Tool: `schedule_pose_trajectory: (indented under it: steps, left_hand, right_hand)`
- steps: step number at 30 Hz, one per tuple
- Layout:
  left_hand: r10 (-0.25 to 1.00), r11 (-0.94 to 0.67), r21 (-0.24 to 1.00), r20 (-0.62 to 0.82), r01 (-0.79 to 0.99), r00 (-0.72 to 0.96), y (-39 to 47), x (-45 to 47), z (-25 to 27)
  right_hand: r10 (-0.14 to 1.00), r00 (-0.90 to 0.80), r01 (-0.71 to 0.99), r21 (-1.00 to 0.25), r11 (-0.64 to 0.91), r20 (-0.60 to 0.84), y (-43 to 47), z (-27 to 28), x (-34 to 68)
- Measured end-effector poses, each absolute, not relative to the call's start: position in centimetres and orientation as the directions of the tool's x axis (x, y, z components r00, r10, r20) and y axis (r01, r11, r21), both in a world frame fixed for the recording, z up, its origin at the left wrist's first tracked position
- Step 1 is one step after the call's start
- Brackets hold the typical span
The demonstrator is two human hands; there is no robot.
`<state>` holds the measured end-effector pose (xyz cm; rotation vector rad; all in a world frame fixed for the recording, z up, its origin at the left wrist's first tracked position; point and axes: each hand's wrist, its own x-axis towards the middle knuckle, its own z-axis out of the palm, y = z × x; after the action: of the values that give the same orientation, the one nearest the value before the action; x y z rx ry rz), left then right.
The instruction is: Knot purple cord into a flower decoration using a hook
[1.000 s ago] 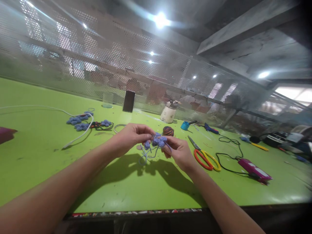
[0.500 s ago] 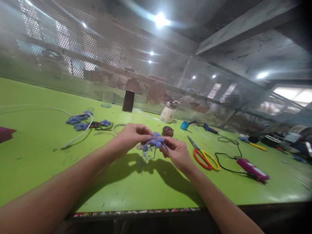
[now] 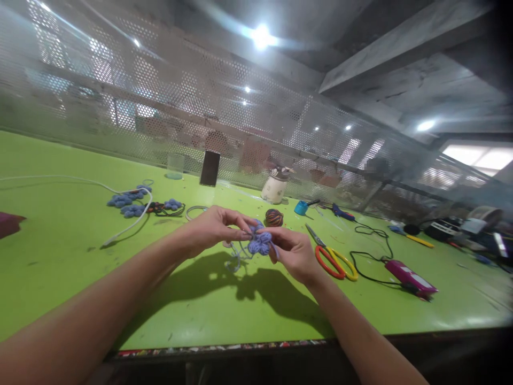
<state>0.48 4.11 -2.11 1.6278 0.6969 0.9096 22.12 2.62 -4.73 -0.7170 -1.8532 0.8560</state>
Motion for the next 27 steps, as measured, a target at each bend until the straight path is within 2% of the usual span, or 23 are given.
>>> schedule_pose_trajectory:
  steps: [3,9,16,21,27]
  left_hand:
    - [0.743,-0.221,0.973,0.213,-0.067,0.635,4.0,0.0,-1.9]
    - [0.611,-0.079,0.973,0.221,-0.219,0.76,3.7,0.4,-2.1]
    - [0.653,0.029,0.963,0.185,-0.268,0.735,3.0,1.2,-2.4]
    - [0.638,0.06,0.964,0.162,-0.258,0.753,2.6,1.2,-2.2]
    - [0.597,0.091,0.968,0.136,-0.236,0.791,2.1,1.3,-1.8]
  right_hand:
    - [0.753,-0.409,0.146,-0.778,0.611,0.515,2.0,-4.4,22.2]
    - [0.665,-0.431,0.231,-0.638,0.734,0.61,0.1,-2.9,22.4]
    - [0.568,-0.477,0.417,-0.396,0.818,0.671,-1.3,-1.8,23.5]
    - [0.46,-0.512,0.47,-0.212,0.857,0.726,-2.1,-1.2,24.1]
    - [0.447,-0.578,0.463,-0.177,0.868,0.683,-2.6,-0.5,24.8]
